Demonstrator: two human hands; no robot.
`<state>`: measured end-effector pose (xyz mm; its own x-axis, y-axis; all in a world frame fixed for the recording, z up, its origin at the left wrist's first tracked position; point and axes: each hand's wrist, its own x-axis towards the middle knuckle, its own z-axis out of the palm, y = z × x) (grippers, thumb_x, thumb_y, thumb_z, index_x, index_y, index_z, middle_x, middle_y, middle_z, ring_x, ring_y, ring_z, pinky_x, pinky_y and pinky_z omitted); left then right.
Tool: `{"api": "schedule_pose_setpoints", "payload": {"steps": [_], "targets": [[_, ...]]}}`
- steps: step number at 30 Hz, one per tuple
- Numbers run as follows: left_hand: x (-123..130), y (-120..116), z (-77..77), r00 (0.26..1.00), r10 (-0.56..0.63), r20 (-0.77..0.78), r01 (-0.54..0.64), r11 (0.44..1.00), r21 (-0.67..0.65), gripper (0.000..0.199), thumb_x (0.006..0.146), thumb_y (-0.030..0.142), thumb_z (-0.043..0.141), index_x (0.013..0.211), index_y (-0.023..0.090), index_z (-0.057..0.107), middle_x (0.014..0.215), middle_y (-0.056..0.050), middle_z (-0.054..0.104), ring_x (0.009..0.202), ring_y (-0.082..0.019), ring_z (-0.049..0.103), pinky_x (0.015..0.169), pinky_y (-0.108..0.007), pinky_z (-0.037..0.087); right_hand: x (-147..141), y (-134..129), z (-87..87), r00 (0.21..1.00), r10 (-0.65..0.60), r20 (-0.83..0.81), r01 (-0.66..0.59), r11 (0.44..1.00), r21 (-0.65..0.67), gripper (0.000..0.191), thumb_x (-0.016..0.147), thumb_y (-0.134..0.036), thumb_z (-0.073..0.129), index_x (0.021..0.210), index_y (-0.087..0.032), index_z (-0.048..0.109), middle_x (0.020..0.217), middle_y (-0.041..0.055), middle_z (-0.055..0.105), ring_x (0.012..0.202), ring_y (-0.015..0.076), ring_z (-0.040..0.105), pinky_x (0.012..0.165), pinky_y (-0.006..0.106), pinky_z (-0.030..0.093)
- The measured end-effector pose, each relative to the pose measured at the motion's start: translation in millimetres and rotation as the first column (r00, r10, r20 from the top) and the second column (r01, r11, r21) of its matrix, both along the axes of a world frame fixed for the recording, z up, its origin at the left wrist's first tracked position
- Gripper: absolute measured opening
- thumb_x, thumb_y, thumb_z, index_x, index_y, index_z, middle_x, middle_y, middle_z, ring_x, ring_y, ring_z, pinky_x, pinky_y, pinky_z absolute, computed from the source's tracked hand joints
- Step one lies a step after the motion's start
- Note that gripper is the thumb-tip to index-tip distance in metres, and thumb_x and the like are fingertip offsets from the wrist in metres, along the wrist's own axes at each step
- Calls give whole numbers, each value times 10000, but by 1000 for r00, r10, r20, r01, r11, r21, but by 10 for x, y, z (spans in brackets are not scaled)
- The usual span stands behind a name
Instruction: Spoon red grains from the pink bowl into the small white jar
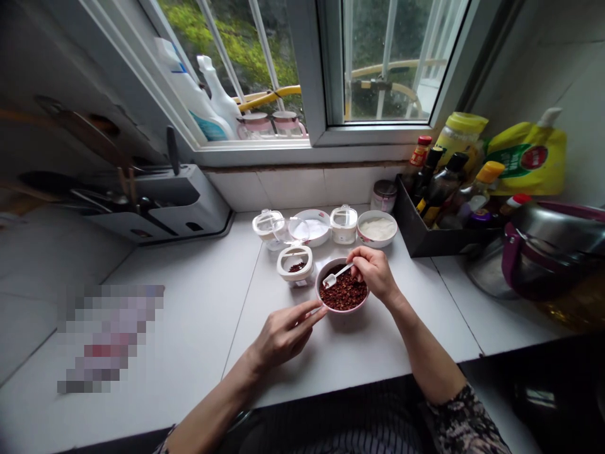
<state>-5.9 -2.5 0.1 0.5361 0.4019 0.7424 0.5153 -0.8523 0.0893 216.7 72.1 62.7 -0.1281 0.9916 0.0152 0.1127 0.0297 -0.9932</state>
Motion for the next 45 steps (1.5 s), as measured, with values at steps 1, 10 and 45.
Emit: {"api": "schedule_pose_setpoints", "payload": {"steps": [1,10,45], "targets": [[1,1,-1,1000,0,0,0,1000,0,369,939,53,447,1273,133,581,1072,-137,705,846,-153,716,692,-240,612,1,9,-1,1000,-6,-17,5,1000,-8,146,668,-298,548,685,-173,622,499,-21,569,425,94,443,442,220,355],[6,2,-15,1000,2,-4,-2,1000,0,377,938,57,440,1282,134,575,1100,-137,706,910,-161,722,741,-245,622,-141,69,80,999,-29,-46,33,995,90,165,755,-308,574,800,-166,644,576,-9,621,440,95,474,451,227,388],[3,-3,10,1000,12,-2,-12,1000,-26,419,956,66,434,1349,167,536,1086,-129,698,788,-134,702,674,-225,597,181,-8,76,907,181,380,-250,958,139,187,862,-249,513,748,-173,640,581,-18,572,547,116,507,513,228,378]]}}
